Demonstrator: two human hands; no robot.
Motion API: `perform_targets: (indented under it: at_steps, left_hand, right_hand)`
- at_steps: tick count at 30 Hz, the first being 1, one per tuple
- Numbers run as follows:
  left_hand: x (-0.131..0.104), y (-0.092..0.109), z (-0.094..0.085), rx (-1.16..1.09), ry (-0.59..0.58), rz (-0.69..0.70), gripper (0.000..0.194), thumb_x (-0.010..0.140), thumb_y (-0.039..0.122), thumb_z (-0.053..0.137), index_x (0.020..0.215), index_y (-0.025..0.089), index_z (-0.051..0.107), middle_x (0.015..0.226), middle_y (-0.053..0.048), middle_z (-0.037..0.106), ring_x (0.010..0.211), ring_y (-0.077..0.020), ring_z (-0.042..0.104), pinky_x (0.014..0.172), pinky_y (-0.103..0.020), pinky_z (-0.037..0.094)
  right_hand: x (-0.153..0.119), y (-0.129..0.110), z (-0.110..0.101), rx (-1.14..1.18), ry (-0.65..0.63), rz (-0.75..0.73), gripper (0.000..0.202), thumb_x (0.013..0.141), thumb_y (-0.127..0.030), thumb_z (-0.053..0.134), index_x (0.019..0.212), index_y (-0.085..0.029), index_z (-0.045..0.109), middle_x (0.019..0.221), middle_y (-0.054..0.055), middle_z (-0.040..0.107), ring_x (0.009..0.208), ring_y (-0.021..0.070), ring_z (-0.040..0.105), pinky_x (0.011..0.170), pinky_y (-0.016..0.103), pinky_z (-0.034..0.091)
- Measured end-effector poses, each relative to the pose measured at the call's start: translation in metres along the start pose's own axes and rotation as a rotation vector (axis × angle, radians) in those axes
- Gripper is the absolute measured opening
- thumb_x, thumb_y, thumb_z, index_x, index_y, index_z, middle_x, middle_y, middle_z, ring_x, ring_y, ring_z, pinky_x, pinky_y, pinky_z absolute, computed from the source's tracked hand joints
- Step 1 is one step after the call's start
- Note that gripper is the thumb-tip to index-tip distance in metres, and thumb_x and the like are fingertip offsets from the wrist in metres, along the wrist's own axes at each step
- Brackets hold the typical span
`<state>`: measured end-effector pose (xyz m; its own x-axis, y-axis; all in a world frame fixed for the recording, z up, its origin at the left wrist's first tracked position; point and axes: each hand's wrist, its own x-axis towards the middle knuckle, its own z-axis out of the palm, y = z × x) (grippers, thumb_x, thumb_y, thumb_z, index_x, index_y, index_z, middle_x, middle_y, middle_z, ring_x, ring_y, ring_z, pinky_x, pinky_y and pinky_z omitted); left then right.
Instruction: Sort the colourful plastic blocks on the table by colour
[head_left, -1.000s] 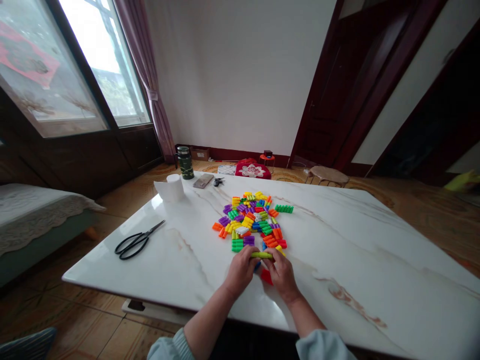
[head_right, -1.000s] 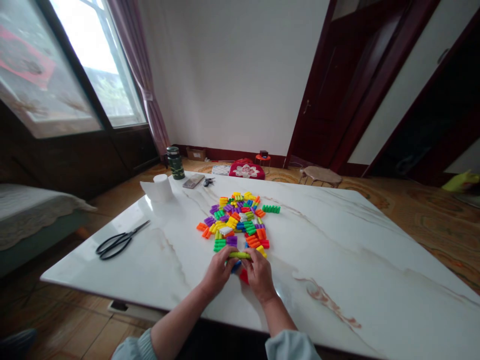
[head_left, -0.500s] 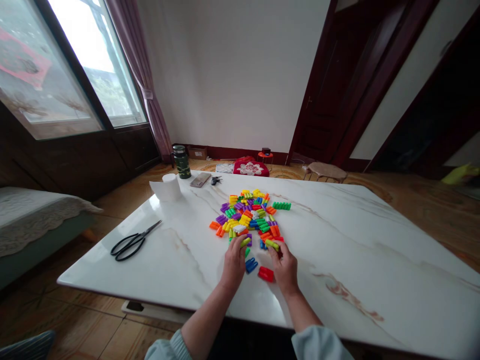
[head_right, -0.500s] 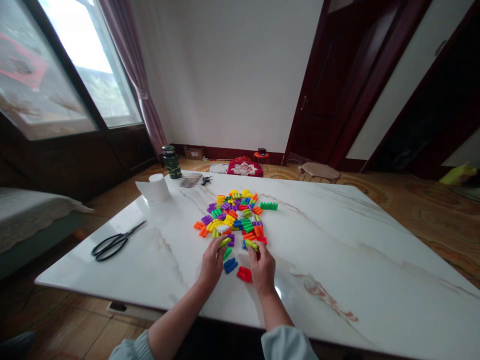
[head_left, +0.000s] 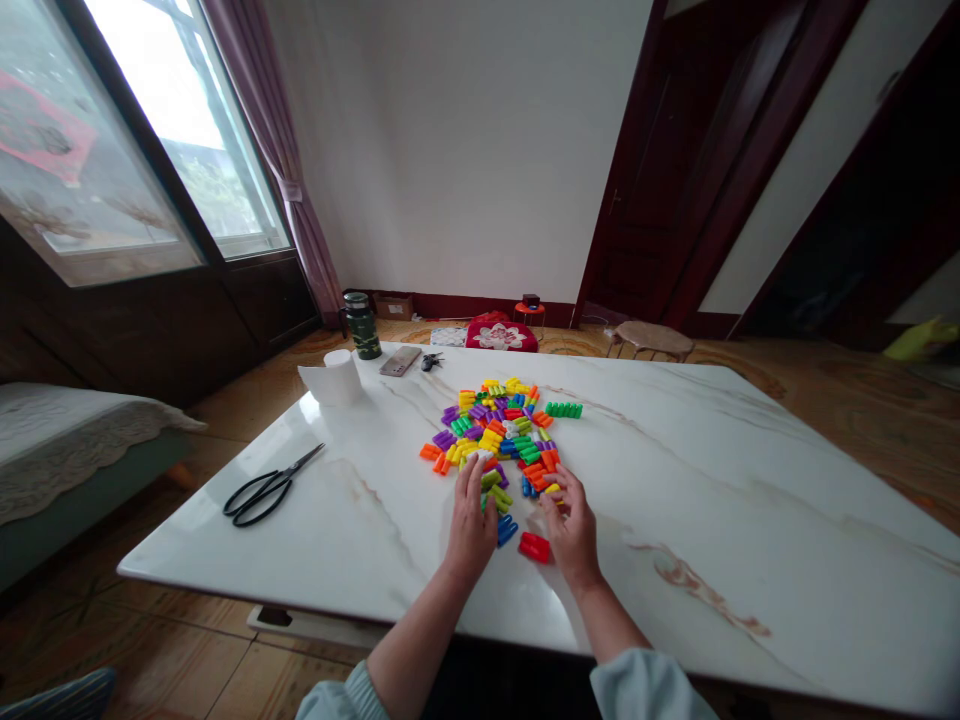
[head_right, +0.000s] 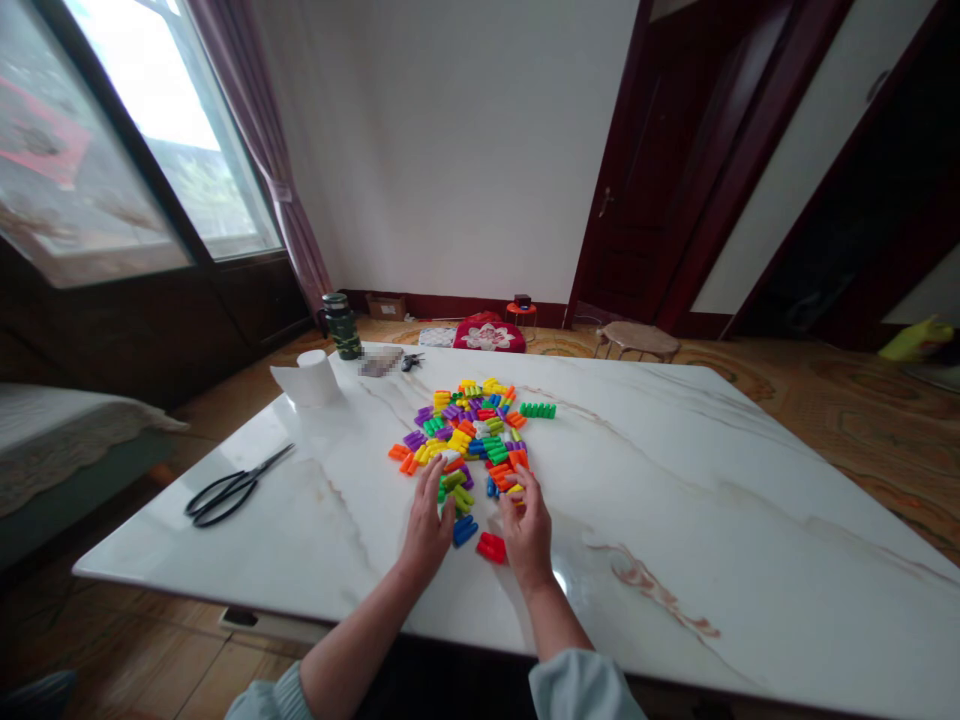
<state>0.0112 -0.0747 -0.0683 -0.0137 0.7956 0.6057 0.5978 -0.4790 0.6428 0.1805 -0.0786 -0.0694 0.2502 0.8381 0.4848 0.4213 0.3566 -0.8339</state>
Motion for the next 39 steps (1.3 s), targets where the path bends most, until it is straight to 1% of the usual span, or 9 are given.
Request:
perform_targets:
  at_steps: [5, 7, 10, 13, 17, 22, 25, 30, 39]
  left_hand:
    - [0.001, 0.005, -0.008, -0.006, 0.073, -0.002, 0.035, 0.088, 0.014, 0.046, 0.121, 0.022, 0.055, 0.127, -0.010, 0.057, 0.122, -0.0230, 0.053, 0.101, -0.041, 0.047]
    - [0.000, 0.007, -0.011, 0.020, 0.072, -0.052, 0.022, 0.088, 0.016, 0.049, 0.104, 0.022, 0.061, 0.104, -0.007, 0.064, 0.098, -0.0202, 0.063, 0.086, -0.035, 0.053]
    - [-0.002, 0.010, -0.014, 0.105, -0.004, -0.112, 0.011, 0.087, 0.022, 0.054, 0.081, 0.022, 0.063, 0.073, -0.001, 0.061, 0.069, -0.0164, 0.060, 0.068, -0.030, 0.050]
    - [-0.002, 0.014, -0.014, 0.175, -0.061, -0.073, 0.010, 0.082, 0.026, 0.062, 0.090, 0.024, 0.066, 0.088, -0.004, 0.065, 0.085, -0.0213, 0.061, 0.077, -0.035, 0.049]
    - [-0.002, 0.016, -0.010, 0.282, -0.149, -0.045, 0.043, 0.070, 0.032, 0.075, 0.112, 0.029, 0.065, 0.120, -0.009, 0.060, 0.111, -0.0322, 0.053, 0.089, -0.047, 0.046]
    - [-0.005, 0.013, -0.009, 0.255, -0.141, -0.053, 0.036, 0.078, 0.030, 0.070, 0.113, 0.030, 0.065, 0.124, -0.010, 0.058, 0.113, -0.0329, 0.053, 0.091, -0.051, 0.047]
    - [0.002, 0.007, -0.013, 0.166, -0.097, -0.012, 0.034, 0.083, 0.028, 0.065, 0.117, 0.031, 0.062, 0.126, -0.009, 0.058, 0.115, -0.0300, 0.054, 0.096, -0.051, 0.047]
    - [0.055, -0.017, -0.018, 0.119, -0.081, -0.021, 0.029, 0.085, 0.021, 0.058, 0.114, 0.026, 0.062, 0.119, -0.008, 0.059, 0.113, -0.0245, 0.056, 0.096, -0.044, 0.049]
    - [0.172, -0.083, 0.007, 0.351, -0.272, -0.118, 0.055, 0.076, 0.004, 0.054, 0.129, 0.018, 0.053, 0.127, -0.013, 0.055, 0.123, -0.0250, 0.052, 0.104, -0.040, 0.042]
  right_hand:
    - [-0.002, 0.003, -0.002, -0.107, 0.035, -0.044, 0.040, 0.091, -0.036, 0.051, 0.126, -0.016, 0.054, 0.102, 0.010, 0.069, 0.083, 0.0178, 0.065, 0.077, 0.033, 0.055]
    - [-0.002, 0.005, -0.002, -0.148, 0.056, -0.045, 0.037, 0.092, -0.037, 0.050, 0.121, -0.016, 0.057, 0.097, 0.009, 0.070, 0.080, 0.0179, 0.065, 0.076, 0.033, 0.055]
    - [-0.002, 0.006, -0.003, -0.212, 0.038, -0.061, 0.030, 0.092, -0.037, 0.049, 0.112, -0.018, 0.062, 0.093, 0.007, 0.069, 0.080, 0.0180, 0.065, 0.077, 0.032, 0.054]
    - [-0.001, 0.005, -0.004, -0.246, 0.020, -0.089, 0.027, 0.093, -0.037, 0.048, 0.106, -0.018, 0.063, 0.095, 0.007, 0.069, 0.083, 0.0182, 0.065, 0.078, 0.032, 0.053]
    - [0.000, 0.004, -0.004, -0.248, 0.049, -0.114, 0.026, 0.092, -0.037, 0.049, 0.103, -0.018, 0.063, 0.093, 0.006, 0.068, 0.083, 0.0183, 0.065, 0.077, 0.031, 0.052]
    - [0.001, 0.002, -0.003, -0.222, 0.069, -0.092, 0.026, 0.090, -0.039, 0.050, 0.100, -0.019, 0.063, 0.095, 0.007, 0.068, 0.081, 0.0185, 0.063, 0.077, 0.032, 0.052]
    - [0.003, 0.010, -0.005, -0.183, 0.173, 0.037, 0.033, 0.087, -0.044, 0.051, 0.101, -0.017, 0.063, 0.097, 0.010, 0.068, 0.077, 0.0192, 0.064, 0.071, 0.032, 0.053]
    - [0.018, 0.034, -0.016, -0.186, 0.217, 0.273, 0.038, 0.077, -0.049, 0.053, 0.093, -0.016, 0.064, 0.077, 0.009, 0.071, 0.062, 0.0217, 0.066, 0.057, 0.033, 0.053]
    - [0.024, 0.047, -0.019, -0.231, 0.069, 0.167, 0.030, 0.080, -0.046, 0.048, 0.087, -0.022, 0.064, 0.081, 0.009, 0.074, 0.071, 0.0248, 0.071, 0.062, 0.034, 0.057]
